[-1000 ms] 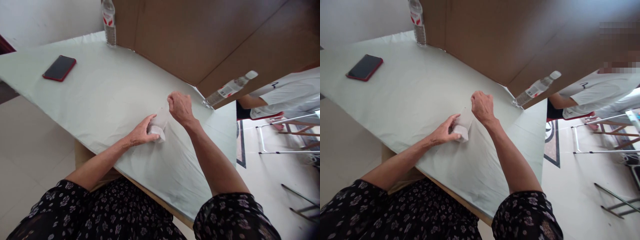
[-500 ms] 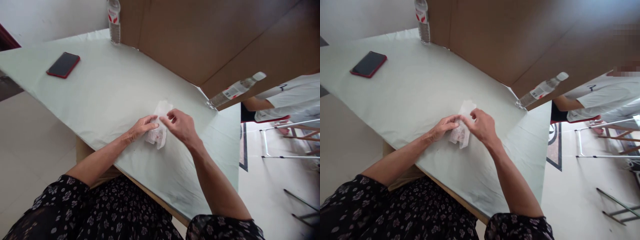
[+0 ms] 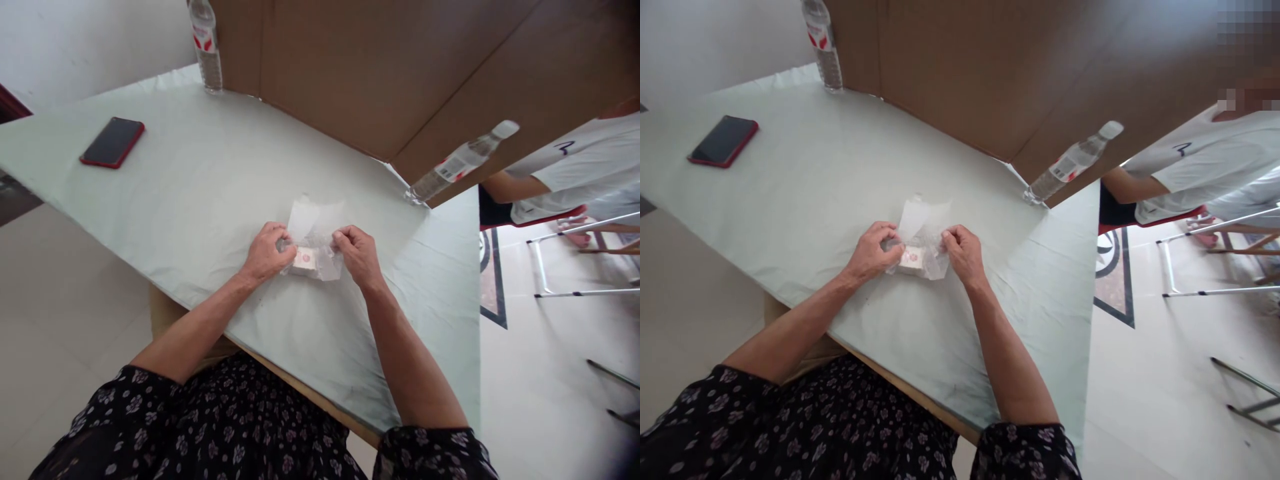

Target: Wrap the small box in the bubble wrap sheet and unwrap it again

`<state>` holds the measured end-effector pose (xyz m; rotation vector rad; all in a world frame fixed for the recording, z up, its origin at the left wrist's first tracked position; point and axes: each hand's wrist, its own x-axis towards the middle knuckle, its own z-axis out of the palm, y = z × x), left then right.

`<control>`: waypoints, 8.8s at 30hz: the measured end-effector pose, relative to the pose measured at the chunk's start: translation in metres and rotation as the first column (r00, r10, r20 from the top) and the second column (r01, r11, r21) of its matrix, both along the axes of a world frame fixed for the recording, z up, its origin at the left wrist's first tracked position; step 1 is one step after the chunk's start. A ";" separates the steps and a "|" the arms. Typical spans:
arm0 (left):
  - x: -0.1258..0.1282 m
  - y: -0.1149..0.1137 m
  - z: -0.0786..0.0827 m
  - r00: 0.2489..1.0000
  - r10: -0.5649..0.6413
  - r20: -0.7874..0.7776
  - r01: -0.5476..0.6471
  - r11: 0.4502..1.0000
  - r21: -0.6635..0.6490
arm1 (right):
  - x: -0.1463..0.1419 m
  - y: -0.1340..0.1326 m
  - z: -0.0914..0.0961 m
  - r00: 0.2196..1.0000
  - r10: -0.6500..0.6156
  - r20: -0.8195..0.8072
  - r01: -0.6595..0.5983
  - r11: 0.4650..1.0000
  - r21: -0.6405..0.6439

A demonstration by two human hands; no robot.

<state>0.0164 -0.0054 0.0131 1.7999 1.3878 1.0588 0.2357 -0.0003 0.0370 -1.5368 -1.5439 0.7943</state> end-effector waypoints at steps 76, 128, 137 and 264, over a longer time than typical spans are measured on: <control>-0.019 -0.009 -0.009 0.714 -0.377 -0.590 0.425 0.903 -0.062 | 0.011 -0.072 -0.037 0.586 0.203 0.784 -0.274 0.961 -0.044; -0.001 -0.109 -0.006 0.783 -0.126 -0.610 0.278 0.947 0.161 | 0.038 -0.068 0.027 0.872 0.107 0.478 -0.244 0.941 0.234; -0.005 -0.138 -0.004 0.767 -0.134 -0.628 0.290 0.945 0.153 | -0.014 -0.067 0.018 0.716 0.301 0.630 -0.441 0.894 0.074; -0.009 -0.054 0.029 0.980 0.197 -0.020 -0.181 0.850 -0.494 | -0.037 -0.097 0.000 0.442 0.005 0.897 -0.521 0.815 0.253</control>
